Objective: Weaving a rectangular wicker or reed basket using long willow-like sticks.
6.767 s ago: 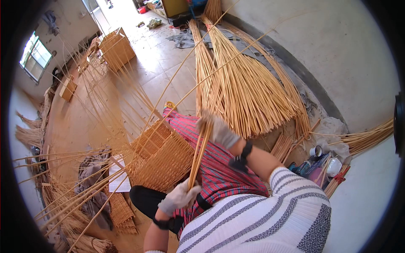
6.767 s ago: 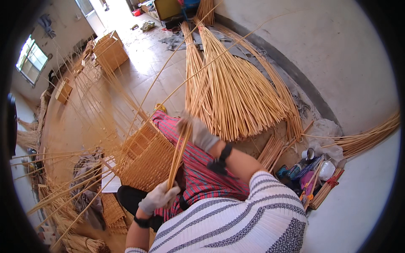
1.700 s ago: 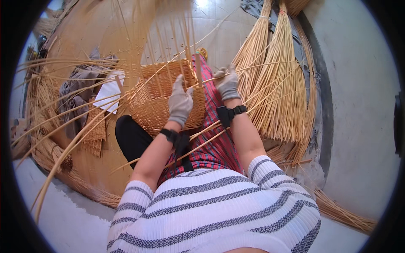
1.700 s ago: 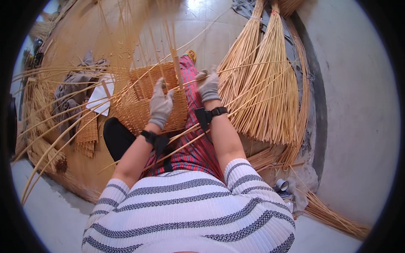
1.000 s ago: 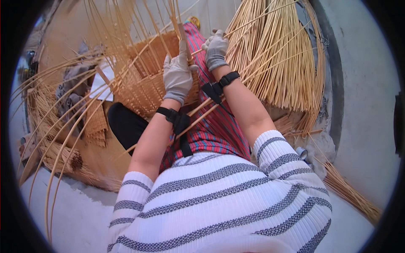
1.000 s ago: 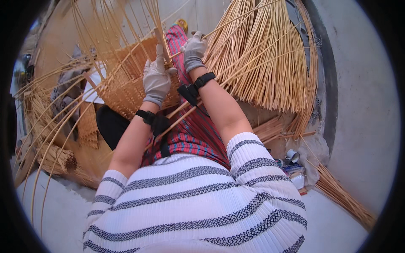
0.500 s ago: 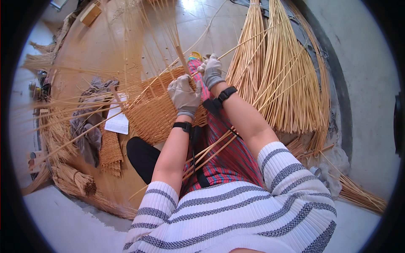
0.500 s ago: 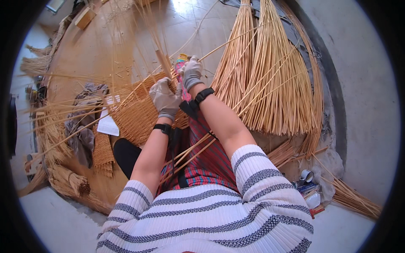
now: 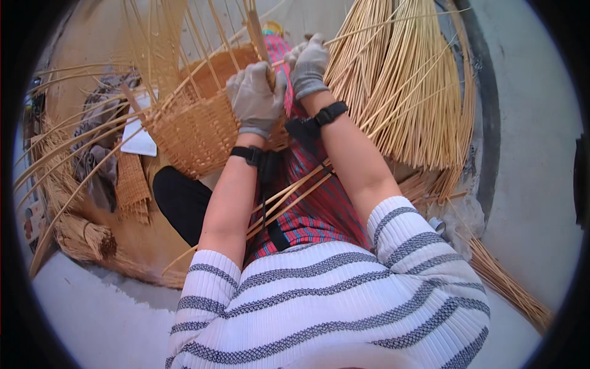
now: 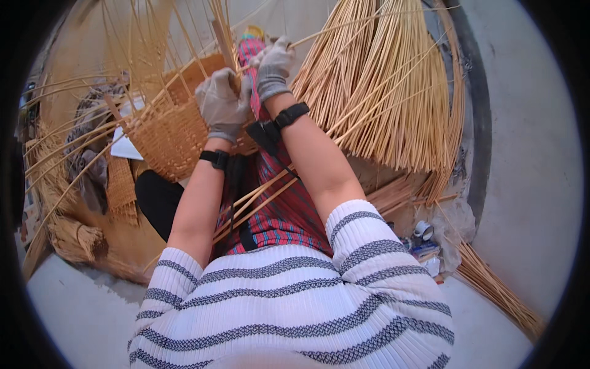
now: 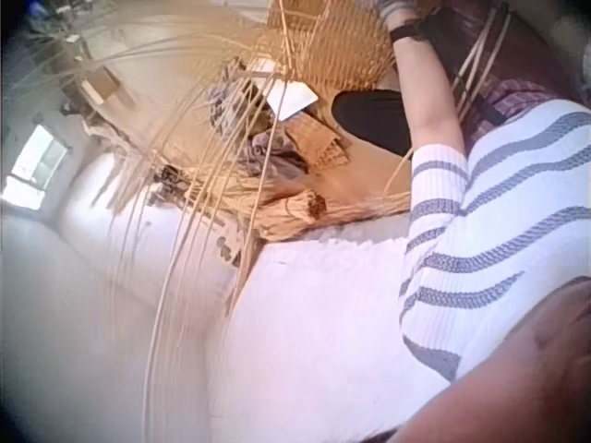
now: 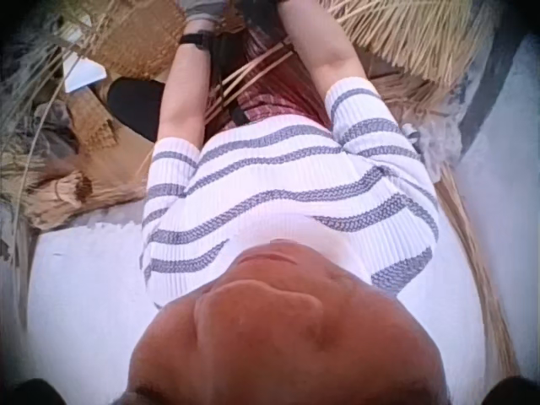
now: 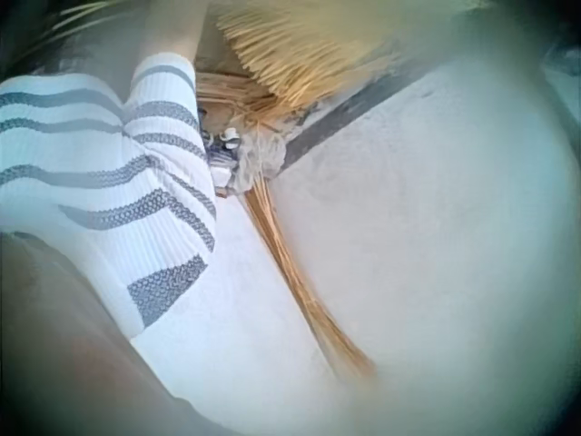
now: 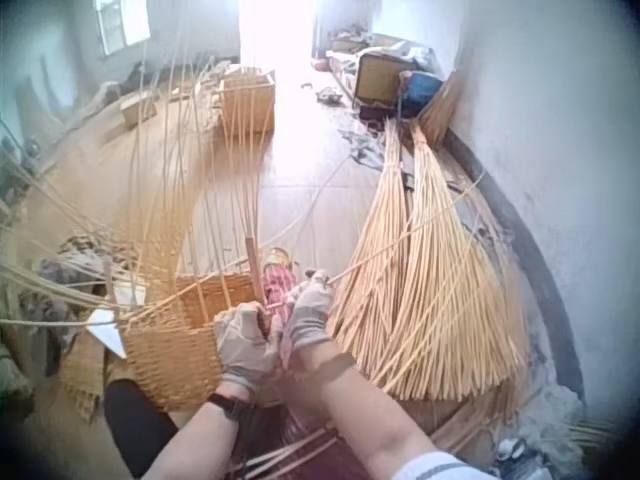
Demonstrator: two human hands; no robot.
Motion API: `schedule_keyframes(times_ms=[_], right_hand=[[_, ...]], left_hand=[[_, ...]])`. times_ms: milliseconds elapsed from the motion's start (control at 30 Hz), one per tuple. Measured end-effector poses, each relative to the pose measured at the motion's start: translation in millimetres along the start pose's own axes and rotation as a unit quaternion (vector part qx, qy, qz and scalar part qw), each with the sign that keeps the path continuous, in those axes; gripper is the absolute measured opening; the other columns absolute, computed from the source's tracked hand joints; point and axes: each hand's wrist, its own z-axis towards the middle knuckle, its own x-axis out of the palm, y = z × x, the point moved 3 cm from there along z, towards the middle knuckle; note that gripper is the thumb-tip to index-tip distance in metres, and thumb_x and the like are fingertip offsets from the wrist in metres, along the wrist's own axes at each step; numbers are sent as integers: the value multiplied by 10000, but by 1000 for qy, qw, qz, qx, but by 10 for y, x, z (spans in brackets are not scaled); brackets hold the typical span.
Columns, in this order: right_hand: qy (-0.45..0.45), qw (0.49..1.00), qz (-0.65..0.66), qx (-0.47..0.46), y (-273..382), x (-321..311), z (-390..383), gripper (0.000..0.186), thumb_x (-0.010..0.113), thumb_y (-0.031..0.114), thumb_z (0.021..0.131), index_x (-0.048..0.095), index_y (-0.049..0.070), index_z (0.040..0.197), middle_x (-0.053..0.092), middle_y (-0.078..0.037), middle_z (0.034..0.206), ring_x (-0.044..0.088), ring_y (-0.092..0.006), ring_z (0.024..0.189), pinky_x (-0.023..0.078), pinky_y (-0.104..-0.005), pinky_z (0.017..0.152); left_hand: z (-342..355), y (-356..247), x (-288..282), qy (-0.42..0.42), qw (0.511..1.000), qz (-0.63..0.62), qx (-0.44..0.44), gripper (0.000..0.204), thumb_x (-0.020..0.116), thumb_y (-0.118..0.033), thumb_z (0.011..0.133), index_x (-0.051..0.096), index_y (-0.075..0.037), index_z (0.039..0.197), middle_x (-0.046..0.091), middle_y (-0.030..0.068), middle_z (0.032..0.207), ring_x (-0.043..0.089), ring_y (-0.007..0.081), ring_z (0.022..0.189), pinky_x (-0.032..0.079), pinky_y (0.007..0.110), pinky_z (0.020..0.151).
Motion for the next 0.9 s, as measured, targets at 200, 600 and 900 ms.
schedule_keyframes(times_ms=[200, 600, 900], right_hand=[[-55, 960, 167, 219, 321, 109, -8, 708, 328, 724, 999, 553, 61, 901, 274, 27, 538, 244, -142, 428, 318, -327, 424], [83, 995, -11, 49, 774, 301, -358, 730, 293, 733, 994, 515, 132, 645, 211, 24, 452, 216, -146, 390, 262, -325, 419], [277, 873, -315, -249, 461, 481, -977, 457, 479, 481, 1058, 582, 99, 829, 538, -27, 665, 483, -150, 525, 448, -344, 543]], left_hand=[[65, -49, -156, -12, 999, 23, -30, 655, 732, -360, 863, 548, -65, 1418, 649, 113, 900, 629, 317, 877, 439, 441, 865], [40, 37, -106, -57, 997, -42, -33, 342, 749, -320, 833, 681, -114, 1098, 654, 82, 873, 634, 293, 844, 443, 433, 805], [13, 110, -42, -7, 998, -31, -61, 301, 721, -319, 845, 677, -107, 1055, 656, 98, 925, 634, 292, 904, 455, 428, 803]])
